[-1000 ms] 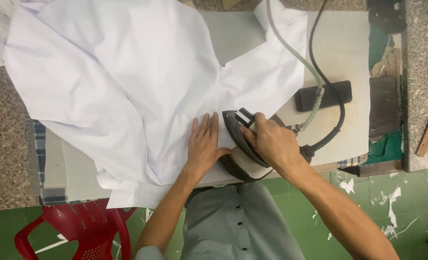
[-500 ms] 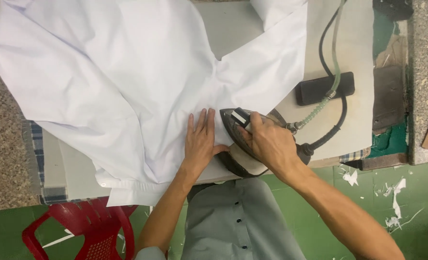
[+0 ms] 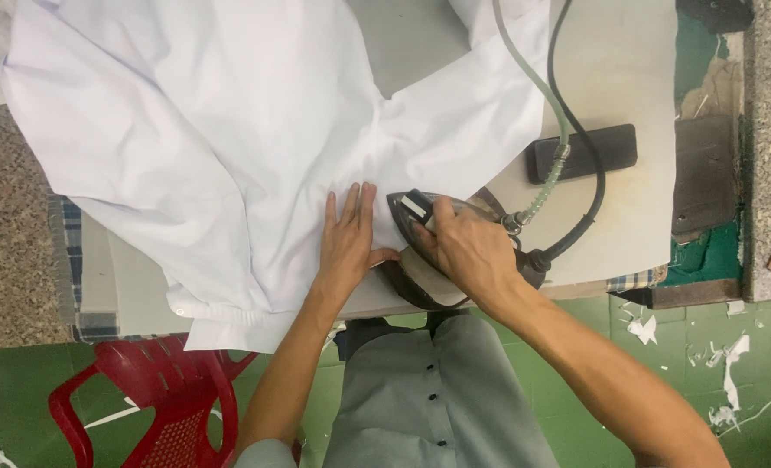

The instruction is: The person irons a white shirt on a table using a steam iron and a rectangular pressing block. They repeatedly smooth the fabric with their hands and the block while moving the iron over different sections of the shirt.

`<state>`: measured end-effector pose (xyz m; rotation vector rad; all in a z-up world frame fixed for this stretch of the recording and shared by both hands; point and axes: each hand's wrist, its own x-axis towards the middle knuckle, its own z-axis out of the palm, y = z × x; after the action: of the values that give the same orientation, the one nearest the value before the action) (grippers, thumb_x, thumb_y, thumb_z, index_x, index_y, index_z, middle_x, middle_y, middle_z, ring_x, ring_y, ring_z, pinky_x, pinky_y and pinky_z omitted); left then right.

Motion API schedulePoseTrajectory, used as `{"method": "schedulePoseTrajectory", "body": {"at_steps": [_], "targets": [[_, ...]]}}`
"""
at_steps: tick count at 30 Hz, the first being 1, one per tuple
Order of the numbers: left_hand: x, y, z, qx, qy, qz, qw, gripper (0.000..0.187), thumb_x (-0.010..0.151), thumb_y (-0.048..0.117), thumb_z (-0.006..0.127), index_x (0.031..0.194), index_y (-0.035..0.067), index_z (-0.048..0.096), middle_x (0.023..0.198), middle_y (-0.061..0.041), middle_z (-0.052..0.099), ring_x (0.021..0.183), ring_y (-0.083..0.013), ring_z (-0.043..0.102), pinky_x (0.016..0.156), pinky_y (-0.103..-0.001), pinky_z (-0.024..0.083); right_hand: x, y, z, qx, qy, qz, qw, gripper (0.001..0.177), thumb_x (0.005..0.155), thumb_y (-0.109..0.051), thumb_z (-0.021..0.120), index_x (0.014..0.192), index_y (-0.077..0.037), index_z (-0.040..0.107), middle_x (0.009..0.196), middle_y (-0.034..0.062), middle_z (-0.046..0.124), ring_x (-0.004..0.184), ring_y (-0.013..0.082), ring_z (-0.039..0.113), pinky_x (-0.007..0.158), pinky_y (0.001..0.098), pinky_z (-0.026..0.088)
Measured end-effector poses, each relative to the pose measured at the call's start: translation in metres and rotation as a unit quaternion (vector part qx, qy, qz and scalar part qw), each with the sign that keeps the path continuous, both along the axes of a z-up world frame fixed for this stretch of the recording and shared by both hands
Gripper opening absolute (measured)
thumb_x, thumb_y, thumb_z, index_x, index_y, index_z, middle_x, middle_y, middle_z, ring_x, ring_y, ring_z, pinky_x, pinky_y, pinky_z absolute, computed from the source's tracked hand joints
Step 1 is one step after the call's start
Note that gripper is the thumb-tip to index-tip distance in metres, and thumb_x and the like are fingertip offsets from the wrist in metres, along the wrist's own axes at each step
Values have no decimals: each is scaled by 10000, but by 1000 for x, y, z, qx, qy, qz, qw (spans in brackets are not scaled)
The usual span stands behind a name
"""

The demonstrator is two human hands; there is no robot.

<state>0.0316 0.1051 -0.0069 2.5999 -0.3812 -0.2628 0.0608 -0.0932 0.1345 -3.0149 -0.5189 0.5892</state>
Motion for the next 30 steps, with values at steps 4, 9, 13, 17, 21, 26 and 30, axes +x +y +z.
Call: {"method": "schedulePoseTrajectory", "body": {"at_steps": [4, 9, 13, 17, 21, 26, 30], "targets": [[-2, -2, 15, 2, 7, 18, 1000, 1293, 681, 545, 871, 1621, 10, 162, 1622, -171, 393, 1554, -320, 241, 1282, -592, -41, -25, -43, 5, 7, 24, 22, 999, 428, 1048, -496, 484, 1128, -86, 576, 760, 178, 703, 668, 371, 764, 560, 460, 598], [-32, 10, 37, 9, -53, 91, 994, 1361, 700, 640, 836, 1603, -32, 72, 1690, -242, 166, 1563, -466, 96, 1222, -683, 7, -50, -198, -1, 20, 156, -98, 983, 508, 938, -542, 581, 1331, -236, 480, 855, 95, 799, 703, 398, 732, 637, 497, 557], [-72, -26, 50, -37, -7, 241, 970, 1330, 709, 715, 710, 1622, 16, 42, 1677, -278, 124, 1572, -411, 34, 1228, -636, -56, -44, -320, 8, -8, 162, -311, 937, 530, 949, -547, 527, 1354, -207, 501, 1051, 326, 738, 1045, 541, 671, 866, 542, 519], [-84, -90, 26, -89, -192, 219, 952, 960, 920, 496, 660, 1620, 33, 193, 1659, -216, 304, 1566, -464, 203, 1267, -690, 47, -11, -434, -24, 68, 43, -450, 889, 578, 1060, -492, 467, 1288, 38, 505, 1094, 401, 684, 995, 599, 639, 843, 614, 473], [-80, -148, 19, -47, -275, 125, 952, 758, 955, 401, 722, 1506, -5, 395, 1521, -176, 522, 1478, -462, 410, 1216, -752, 226, 39, -524, -94, 101, -63, -435, 892, 674, 1108, -531, 463, 1280, 120, 476, 1201, 485, 596, 1092, 683, 540, 908, 672, 400], [-120, -158, 32, 24, -313, 140, 939, 570, 980, 290, 747, 1433, 33, 515, 1427, -124, 615, 1386, -342, 550, 1211, -598, 349, 54, -573, -181, -129, -196, -289, 928, 668, 1091, -584, 565, 1252, 64, 562, 1062, 335, 681, 940, 495, 657, 708, 551, 520], [-161, -148, 21, 42, -309, 268, 912, 396, 980, 198, 688, 1313, -2, 606, 1279, -131, 693, 1250, -314, 634, 1149, -540, 450, 77, -449, -121, -188, -349, -5, 918, 842, 838, -649, 735, 1545, -201, 646, 1394, 162, 712, 1175, 289, 697, 949, 414, 613]]}}
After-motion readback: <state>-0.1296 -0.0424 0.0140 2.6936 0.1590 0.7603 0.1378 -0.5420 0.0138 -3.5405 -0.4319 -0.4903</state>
